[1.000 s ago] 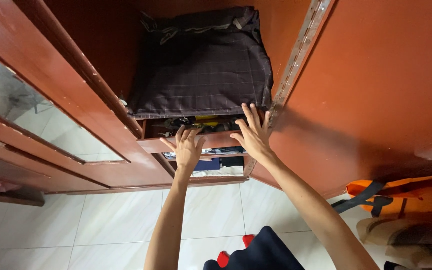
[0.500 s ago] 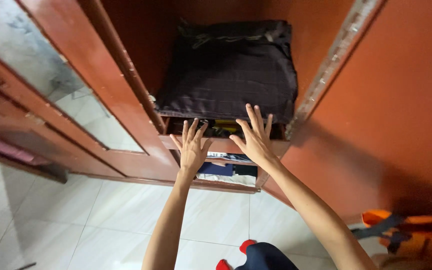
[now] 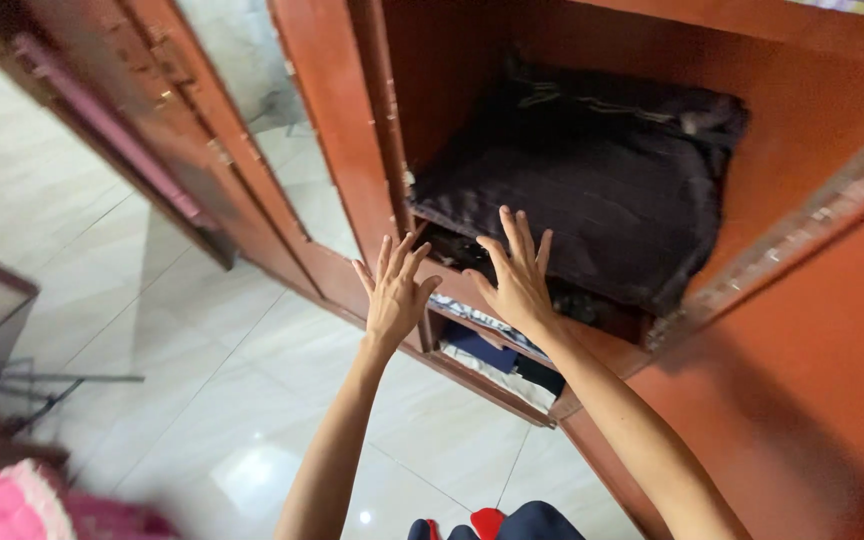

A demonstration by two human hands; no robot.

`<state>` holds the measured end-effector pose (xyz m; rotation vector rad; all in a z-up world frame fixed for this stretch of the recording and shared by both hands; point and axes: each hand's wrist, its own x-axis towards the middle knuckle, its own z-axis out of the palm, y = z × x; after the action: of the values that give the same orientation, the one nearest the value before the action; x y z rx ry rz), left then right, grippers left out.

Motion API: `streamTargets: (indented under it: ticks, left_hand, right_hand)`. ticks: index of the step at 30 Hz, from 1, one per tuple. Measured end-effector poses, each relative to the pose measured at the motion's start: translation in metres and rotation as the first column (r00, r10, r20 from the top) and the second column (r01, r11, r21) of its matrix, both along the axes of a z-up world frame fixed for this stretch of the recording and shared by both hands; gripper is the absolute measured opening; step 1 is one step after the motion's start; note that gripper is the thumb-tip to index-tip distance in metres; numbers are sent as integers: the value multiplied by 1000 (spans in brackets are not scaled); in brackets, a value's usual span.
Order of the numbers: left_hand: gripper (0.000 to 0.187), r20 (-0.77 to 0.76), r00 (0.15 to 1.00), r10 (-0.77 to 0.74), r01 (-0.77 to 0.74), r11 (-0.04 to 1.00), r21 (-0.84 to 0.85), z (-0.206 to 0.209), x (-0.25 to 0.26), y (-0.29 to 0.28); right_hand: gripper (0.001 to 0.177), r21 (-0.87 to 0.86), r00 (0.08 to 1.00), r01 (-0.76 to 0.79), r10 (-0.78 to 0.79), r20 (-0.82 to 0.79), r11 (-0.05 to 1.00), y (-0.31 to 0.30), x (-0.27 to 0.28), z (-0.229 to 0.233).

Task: Repairing a metal clasp or buckle using pliers and then storing tools in a cabinet.

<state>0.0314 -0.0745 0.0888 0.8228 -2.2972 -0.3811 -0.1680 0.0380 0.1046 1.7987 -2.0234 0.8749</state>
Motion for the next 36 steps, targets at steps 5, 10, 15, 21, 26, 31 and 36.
streamTargets:
  ticks: [5,10,15,21,26,31,36]
  left_hand:
    - [58,23,987,157,-157,987,26,-20,44,4]
    - [57,40,947,318,-320,945,64,-37,98,23]
    - [58,52,875,481,-483,870,99,-44,155,50]
    - [58,78,795,602,-607,787,106,-41,220,83]
    - [57,88,732,676,-681,721,131,-46,268,116]
    - [57,99,688,719,-725,673,147,-58,318,145]
    - [56,97,654,750,-755,640,143,-58,371,174]
  right_hand:
    - [55,37,989,-147,147,7,988,-25,27,-8]
    - [59,46,946,-323,320,48,945,-45,64,-19]
    - [64,80,897,-440,434,82,894,-58,113,-23]
    - [70,139,837,-547,539,89,826,-60,176,-27]
    - [71,158,798,-603,594,107,782,-52,226,-30]
    - [73,184,770,-637,628,110,749,-41,278,-37]
    - [75,300,746,-661,646,160,688,-8,335,-12]
